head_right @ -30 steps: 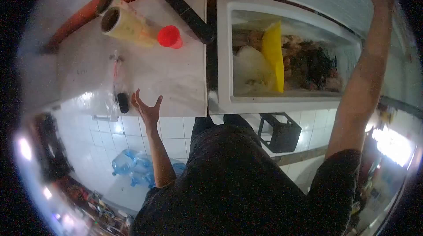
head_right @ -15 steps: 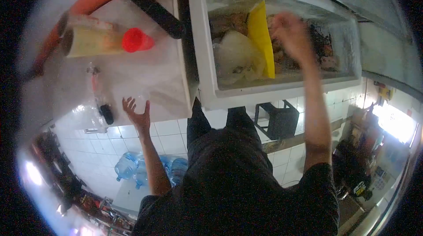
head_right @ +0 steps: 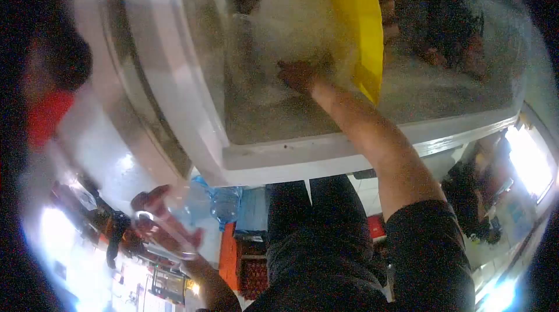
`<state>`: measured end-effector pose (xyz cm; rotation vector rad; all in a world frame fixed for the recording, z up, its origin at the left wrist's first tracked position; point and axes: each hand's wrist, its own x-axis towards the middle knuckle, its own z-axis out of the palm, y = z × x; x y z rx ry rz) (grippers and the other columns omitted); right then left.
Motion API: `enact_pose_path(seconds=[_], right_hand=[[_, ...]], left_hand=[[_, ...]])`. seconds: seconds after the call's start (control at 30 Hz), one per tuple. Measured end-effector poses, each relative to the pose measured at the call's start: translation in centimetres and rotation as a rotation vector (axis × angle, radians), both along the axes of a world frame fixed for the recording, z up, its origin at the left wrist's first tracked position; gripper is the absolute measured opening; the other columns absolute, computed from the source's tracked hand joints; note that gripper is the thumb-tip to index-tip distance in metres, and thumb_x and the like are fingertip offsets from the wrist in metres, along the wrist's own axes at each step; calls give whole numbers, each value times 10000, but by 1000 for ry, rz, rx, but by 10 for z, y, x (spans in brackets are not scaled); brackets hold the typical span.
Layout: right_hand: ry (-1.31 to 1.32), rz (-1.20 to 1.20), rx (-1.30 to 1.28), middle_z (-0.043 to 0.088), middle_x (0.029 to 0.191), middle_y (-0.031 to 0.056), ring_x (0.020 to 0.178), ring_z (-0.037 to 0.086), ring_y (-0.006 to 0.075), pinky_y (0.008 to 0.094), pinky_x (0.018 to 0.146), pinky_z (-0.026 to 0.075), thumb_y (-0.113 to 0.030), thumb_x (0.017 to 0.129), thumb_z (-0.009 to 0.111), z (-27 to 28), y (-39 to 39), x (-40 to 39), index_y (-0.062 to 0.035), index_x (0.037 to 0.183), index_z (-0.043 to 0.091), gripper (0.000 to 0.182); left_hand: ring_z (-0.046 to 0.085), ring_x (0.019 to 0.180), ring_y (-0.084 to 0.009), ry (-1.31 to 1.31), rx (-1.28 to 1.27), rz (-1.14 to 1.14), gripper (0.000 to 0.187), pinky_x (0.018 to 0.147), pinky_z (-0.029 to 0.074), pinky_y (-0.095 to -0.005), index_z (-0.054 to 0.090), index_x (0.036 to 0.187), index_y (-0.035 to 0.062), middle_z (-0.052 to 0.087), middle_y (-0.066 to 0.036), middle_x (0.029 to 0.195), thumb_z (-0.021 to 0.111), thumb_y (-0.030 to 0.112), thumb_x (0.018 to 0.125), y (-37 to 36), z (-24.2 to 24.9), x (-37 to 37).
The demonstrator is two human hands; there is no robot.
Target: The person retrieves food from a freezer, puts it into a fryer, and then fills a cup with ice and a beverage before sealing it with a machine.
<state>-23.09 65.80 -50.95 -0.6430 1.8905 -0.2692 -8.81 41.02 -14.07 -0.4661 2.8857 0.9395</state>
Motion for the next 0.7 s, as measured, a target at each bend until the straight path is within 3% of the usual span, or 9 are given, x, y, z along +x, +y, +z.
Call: enact_pose_path(seconds=[0.07, 0.17, 0.27, 0.33, 0.4, 0.53, 0.6, 0.63, 0.7], right_hand=[[199, 118, -28, 591, 1107, 130, 1099, 551, 316, 420, 879, 493, -69, 843, 556, -15, 2, 14, -76, 1049, 632, 220], [556, 74, -228, 608, 1012, 91, 996, 591, 272, 405, 819, 497, -80, 834, 570, -20, 11, 7, -107, 975, 648, 164], [592, 70, -476, 604, 936, 90, 912, 594, 264, 391, 781, 489, -62, 838, 578, 97, 12, -66, -75, 945, 639, 125], [478, -205, -688, 622, 978, 150, 928, 604, 321, 449, 844, 478, -177, 903, 540, 146, 18, -95, -87, 1044, 634, 192], [423, -418, -761, 627, 966, 145, 904, 629, 282, 406, 815, 501, -210, 917, 543, 200, 17, -113, -83, 1036, 627, 193], [188, -615, -910, 647, 951, 141, 865, 641, 230, 377, 835, 515, -264, 946, 539, 258, 15, -150, -50, 1073, 629, 264], [146, -734, -1028, 644, 912, 167, 865, 638, 222, 376, 822, 510, -222, 948, 542, 278, 11, -153, 13, 1057, 621, 271], [143, -741, -1041, 644, 912, 167, 865, 638, 222, 376, 822, 510, -222, 948, 542, 264, 13, -151, 13, 1057, 621, 271], [-583, -1210, -1191, 641, 1095, 82, 952, 629, 193, 351, 879, 490, -383, 965, 487, 216, 12, -143, -41, 1148, 601, 404]], left_hand=[[545, 1039, -253, 267, 409, 84, 808, 832, 472, -419, 502, 1211, 107, 563, -147, 1117, 810, 451, 547, 36, -43, -9], [577, 1006, -337, -261, 488, -53, 648, 876, 473, -423, 581, 1090, 78, 582, -147, 1111, 853, 330, 558, 52, -35, -59], [513, 1125, -401, -340, 539, -189, 650, 957, 440, -451, 613, 1087, 81, 509, -189, 1229, 856, 285, 520, 59, -49, -73], [385, 1273, -420, -212, 523, -307, 691, 1036, 380, -462, 602, 1142, 97, 431, -205, 1309, 848, 254, 516, 66, -64, -98], [279, 1343, -426, -169, 506, -420, 697, 1081, 327, -468, 590, 1167, 115, 366, -209, 1366, 834, 218, 522, 75, -82, -126], [299, 1332, -427, -118, 503, -464, 736, 1082, 323, -438, 563, 1208, 96, 340, -216, 1391, 824, 189, 527, 91, -106, -161], [290, 1342, -417, -193, 912, -155, 761, 1089, 300, -396, 543, 1225, 73, 276, -223, 1433, 824, 188, 527, 93, -108, -171], [290, 1342, -417, -197, 898, -158, 761, 1089, 300, -396, 543, 1225, 73, 276, -223, 1433, 824, 188, 527, 94, -111, -173], [299, 1340, -400, -102, 1082, -63, 773, 1083, 289, -417, 557, 1211, 54, 271, -222, 1441, 842, 219, 512, 87, -114, -173]])
